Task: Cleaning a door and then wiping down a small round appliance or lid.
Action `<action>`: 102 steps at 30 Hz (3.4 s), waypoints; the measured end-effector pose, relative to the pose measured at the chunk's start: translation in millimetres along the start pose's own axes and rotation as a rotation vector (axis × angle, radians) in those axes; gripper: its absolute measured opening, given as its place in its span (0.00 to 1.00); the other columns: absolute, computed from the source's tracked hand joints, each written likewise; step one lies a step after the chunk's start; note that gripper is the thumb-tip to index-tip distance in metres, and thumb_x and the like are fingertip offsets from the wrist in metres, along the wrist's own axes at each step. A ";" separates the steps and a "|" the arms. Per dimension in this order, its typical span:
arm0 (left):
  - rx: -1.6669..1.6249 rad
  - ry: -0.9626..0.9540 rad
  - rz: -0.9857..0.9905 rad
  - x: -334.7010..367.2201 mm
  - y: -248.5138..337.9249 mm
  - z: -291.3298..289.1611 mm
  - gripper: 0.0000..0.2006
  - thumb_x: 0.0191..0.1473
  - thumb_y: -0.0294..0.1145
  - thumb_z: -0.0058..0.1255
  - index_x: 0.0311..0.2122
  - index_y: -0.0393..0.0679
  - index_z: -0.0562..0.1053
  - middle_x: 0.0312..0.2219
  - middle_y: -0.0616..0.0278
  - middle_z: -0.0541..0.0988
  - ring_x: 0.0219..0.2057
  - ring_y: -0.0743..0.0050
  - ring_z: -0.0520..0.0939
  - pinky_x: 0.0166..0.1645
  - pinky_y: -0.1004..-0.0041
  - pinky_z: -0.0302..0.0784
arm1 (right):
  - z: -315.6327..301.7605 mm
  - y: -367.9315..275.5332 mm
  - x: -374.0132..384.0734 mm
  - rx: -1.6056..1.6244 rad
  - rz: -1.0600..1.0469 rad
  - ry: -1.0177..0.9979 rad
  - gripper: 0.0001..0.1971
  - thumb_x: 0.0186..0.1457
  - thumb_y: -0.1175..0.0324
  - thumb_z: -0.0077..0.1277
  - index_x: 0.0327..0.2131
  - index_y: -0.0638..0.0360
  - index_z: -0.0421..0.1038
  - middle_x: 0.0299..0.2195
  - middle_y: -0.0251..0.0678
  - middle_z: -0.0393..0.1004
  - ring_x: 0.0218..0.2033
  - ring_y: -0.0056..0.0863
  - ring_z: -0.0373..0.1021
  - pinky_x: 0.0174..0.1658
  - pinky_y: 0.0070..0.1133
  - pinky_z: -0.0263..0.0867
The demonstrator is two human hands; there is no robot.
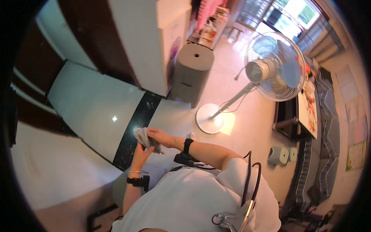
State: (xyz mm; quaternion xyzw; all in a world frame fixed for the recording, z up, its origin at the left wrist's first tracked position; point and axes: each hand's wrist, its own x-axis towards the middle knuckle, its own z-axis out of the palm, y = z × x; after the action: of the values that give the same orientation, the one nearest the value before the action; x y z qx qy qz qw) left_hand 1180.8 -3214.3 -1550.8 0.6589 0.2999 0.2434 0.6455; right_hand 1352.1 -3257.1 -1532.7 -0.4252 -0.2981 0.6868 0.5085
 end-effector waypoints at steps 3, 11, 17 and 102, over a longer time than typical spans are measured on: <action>0.144 -0.077 -0.072 58.5 9.3 29.6 0.20 0.56 0.33 0.50 0.52 0.35 0.66 0.44 0.55 0.75 0.45 0.72 0.75 0.49 0.74 0.69 | -61.5 -35.3 -22.3 -0.044 0.088 0.044 0.16 0.62 0.59 0.41 0.48 0.55 0.67 0.39 0.30 0.71 0.41 0.19 0.66 0.45 0.19 0.63; 0.063 -0.125 -0.256 205.3 18.3 102.7 0.15 0.58 0.34 0.49 0.46 0.34 0.71 0.40 0.63 0.77 0.42 0.77 0.74 0.47 0.75 0.68 | -347.2 5.2 -162.7 -0.119 -0.149 1.543 0.26 0.50 0.67 0.56 0.52 0.62 0.60 0.43 0.38 0.67 0.44 0.28 0.65 0.46 0.26 0.64; 0.098 -0.532 -0.202 339.6 41.6 234.4 0.14 0.56 0.33 0.49 0.45 0.37 0.72 0.36 0.63 0.78 0.38 0.78 0.75 0.44 0.75 0.70 | -416.8 -48.1 -237.3 -0.527 -0.239 1.365 0.18 0.53 0.69 0.54 0.47 0.64 0.65 0.46 0.40 0.69 0.50 0.29 0.63 0.53 0.23 0.60; -0.943 -0.043 -0.202 578.8 124.3 385.9 0.23 0.62 0.48 0.38 0.56 0.44 0.62 0.52 0.61 0.68 0.55 0.68 0.68 0.59 0.66 0.61 | -585.5 -299.7 -32.0 -0.352 -0.290 0.439 0.44 0.46 0.65 0.62 0.62 0.60 0.46 0.57 0.40 0.58 0.58 0.31 0.56 0.59 0.27 0.54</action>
State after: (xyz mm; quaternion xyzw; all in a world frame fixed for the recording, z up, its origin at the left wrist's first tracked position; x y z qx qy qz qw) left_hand 1870.2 -3074.0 -1483.9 0.2667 0.2059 0.2753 0.9004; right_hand 2008.8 -3209.6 -1541.2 -0.5980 -0.3529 0.4368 0.5719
